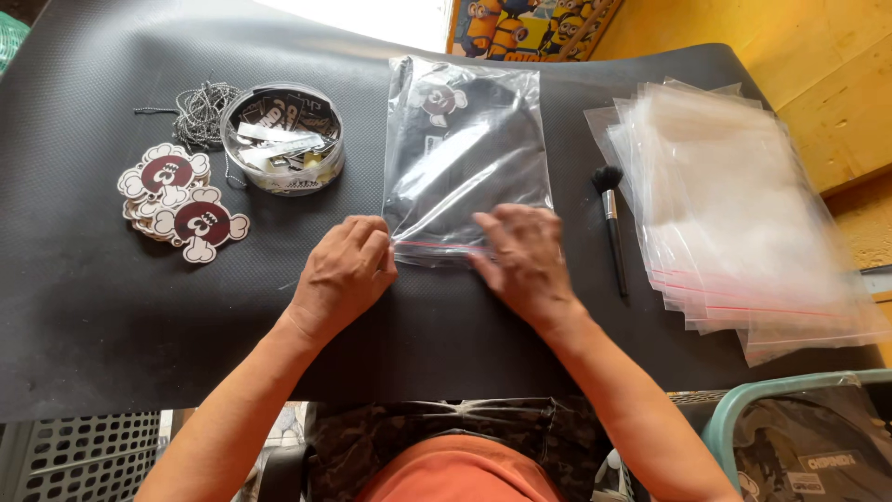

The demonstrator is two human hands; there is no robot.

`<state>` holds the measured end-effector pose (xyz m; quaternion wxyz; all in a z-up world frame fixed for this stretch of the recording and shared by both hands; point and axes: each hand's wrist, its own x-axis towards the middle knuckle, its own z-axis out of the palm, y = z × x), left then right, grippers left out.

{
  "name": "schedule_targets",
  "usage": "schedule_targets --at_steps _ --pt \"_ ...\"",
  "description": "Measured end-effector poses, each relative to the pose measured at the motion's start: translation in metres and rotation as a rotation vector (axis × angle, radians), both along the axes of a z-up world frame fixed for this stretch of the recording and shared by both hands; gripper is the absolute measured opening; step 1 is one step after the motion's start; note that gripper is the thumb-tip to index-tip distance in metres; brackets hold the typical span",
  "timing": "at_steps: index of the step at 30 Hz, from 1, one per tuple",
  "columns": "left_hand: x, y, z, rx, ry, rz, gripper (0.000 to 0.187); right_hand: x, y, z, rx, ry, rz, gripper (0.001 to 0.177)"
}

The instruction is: The person attaches a decorative bear-shaped tag to a small black bag using a metal chain. They then use a brush to dust the bag and the tag. Finally, the person places the bag into a clear plastic zip-lock bag, seals it, and adds a rectangular sticker to the outside of the package.

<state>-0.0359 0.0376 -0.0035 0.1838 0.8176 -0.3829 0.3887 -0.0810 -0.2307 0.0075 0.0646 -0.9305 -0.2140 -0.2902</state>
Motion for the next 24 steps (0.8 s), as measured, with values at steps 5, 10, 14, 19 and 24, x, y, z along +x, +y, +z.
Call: schedule_targets --at_steps 5,10,14,19,24 --pt "-0.003 -0.01 0.011 0.029 0.266 -0.022 0.053 -0.004 -0.066 -0.016 -0.091 -0.032 -0.255 0.034" --pt "0.02 -0.024 -0.006 0.116 0.048 -0.034 0.025 -0.005 -0.078 -0.028 -0.035 -0.05 -0.304 0.021" --pt "0.007 -0.027 0.0 0.114 -0.042 -0.113 0.003 -0.029 -0.076 -0.012 0.045 -0.04 -0.324 0.023" --pt "0.0 -0.026 -0.012 0.191 0.018 -0.126 0.011 -0.05 -0.074 -0.014 0.071 0.119 -0.342 0.037" --pt "-0.007 -0.01 0.001 0.186 0.105 -0.147 0.015 -0.064 -0.073 -0.004 0.109 0.223 -0.337 0.041"
